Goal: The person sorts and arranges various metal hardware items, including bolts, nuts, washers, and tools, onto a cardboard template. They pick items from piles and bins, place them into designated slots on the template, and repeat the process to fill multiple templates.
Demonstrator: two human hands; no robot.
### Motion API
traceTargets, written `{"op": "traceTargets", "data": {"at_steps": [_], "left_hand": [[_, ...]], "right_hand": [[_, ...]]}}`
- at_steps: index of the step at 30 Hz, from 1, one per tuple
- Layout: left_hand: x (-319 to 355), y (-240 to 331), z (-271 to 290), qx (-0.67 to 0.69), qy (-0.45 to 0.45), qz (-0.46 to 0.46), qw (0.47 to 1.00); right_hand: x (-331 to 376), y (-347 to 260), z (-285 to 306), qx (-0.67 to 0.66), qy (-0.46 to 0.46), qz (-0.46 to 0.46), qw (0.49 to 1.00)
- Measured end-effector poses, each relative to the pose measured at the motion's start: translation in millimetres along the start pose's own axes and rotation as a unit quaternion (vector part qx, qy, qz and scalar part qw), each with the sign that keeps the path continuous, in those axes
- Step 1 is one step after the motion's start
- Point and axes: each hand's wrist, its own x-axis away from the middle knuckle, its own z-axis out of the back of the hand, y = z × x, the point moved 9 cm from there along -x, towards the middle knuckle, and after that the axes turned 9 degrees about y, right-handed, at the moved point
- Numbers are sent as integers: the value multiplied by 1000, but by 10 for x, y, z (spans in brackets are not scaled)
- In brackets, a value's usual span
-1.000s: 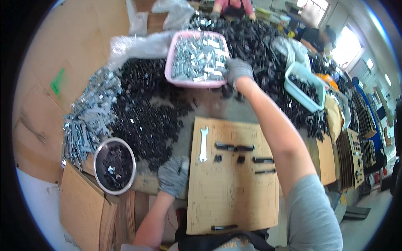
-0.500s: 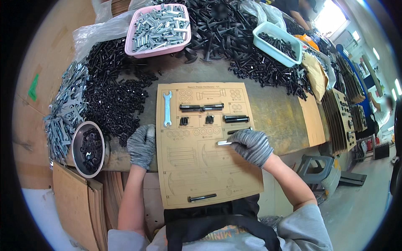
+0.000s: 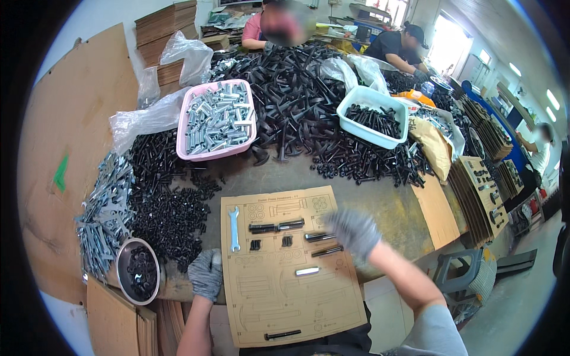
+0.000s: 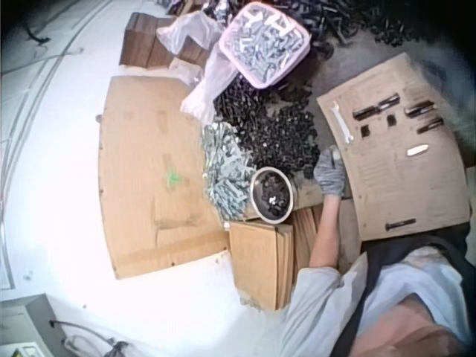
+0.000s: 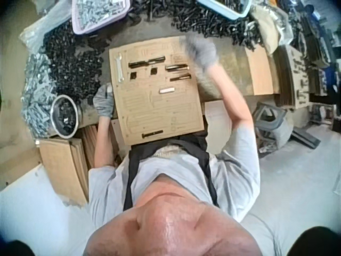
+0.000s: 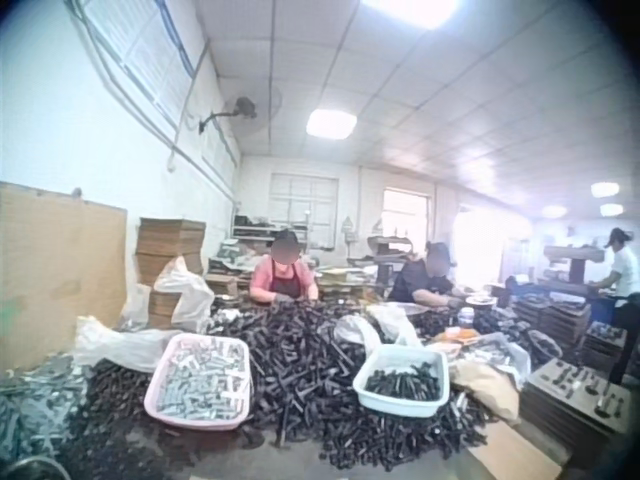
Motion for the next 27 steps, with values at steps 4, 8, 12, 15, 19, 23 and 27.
{"op": "traceTargets", "data": {"at_steps": [4,8,12,15,19,23,27], "left_hand": [[-9,63,-43,-5,5,-2,1000],[-33,96,-37,-12,-10,3,1000],[-31,66,-14,11,5,17,1000],[-52,113,20,-1,9,23,1000],[-80,150,-4,-24,-6,6,1000],[-99,166,-10,11,0,12,1000],[-66,142,51,16,11,9,1000]], "right_hand": [[-1104,1107,-123,205,24,-47,977],[-1732,1721,-633,272,3,-82,959],[-2146,1840,-841,295,-7,-62,953],[-2280,1917,-1035,244,-130,-43,960],[-2348,2071,-1171,299,-247,-50,920],[-2325,2076,-1273,325,-297,55,896],[-2256,1671,-1035,306,-165,73,935]]}}
